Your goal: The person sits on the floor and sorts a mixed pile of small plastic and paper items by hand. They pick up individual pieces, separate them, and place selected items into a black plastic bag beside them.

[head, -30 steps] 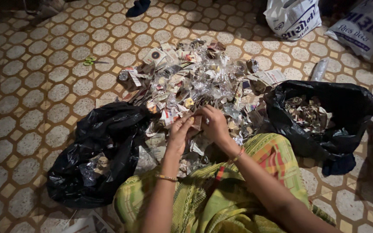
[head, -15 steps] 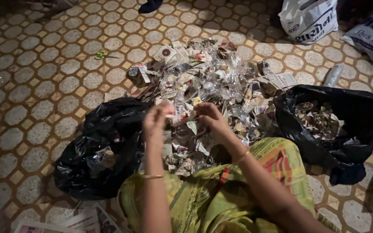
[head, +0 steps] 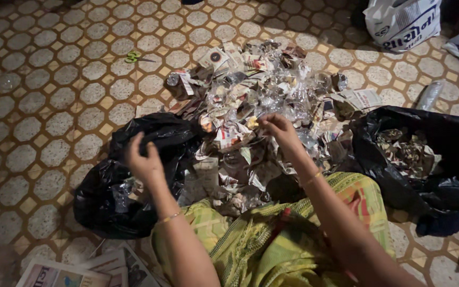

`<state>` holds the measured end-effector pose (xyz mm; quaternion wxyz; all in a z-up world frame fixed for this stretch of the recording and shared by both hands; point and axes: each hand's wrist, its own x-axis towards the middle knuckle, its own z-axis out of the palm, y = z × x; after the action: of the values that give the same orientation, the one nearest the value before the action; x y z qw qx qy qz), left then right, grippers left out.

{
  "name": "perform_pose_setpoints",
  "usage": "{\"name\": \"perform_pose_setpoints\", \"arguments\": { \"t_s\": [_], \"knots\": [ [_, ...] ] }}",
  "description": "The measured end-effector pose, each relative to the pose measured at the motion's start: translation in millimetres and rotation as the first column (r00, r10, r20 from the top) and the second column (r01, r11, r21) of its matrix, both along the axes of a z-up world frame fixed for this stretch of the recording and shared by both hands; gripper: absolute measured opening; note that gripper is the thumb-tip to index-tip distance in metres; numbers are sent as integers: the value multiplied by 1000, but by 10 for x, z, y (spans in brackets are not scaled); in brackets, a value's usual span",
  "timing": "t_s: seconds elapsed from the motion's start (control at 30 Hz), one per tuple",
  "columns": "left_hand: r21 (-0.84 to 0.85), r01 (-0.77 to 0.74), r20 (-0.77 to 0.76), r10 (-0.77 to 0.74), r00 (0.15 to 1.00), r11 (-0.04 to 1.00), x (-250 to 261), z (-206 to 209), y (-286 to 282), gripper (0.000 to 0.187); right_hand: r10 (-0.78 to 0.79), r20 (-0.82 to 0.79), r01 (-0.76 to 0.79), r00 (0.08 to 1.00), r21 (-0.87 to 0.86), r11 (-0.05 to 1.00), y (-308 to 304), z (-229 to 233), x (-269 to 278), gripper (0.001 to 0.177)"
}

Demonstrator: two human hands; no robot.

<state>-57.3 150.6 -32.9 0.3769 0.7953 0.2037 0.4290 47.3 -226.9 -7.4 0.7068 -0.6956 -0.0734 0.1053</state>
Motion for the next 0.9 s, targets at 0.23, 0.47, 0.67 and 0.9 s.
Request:
{"name": "perform_pose_setpoints", "arguments": {
  "t_s": [0.23,0.47,0.67,0.9],
  "knots": [
    [-610,346,-76,-488,870,712,435,36,-1156,23,29,210,42,977,-328,944,472,-16,757,18],
    [-651,512,37,-651,758,560,818,-262,-1551,20,442,603,329,664,-766,552,1259,-486,1419,14],
    [-455,515,53,-555,830,726,938,-527,-1402,18,635,605,474,481,-789,392,1599,-873,1730,13],
    [-485,477,22,-534,845,733,895,-440,-1382,17,519,638,485,569,-769,416,1507,-675,1601,10]
  ]
}}
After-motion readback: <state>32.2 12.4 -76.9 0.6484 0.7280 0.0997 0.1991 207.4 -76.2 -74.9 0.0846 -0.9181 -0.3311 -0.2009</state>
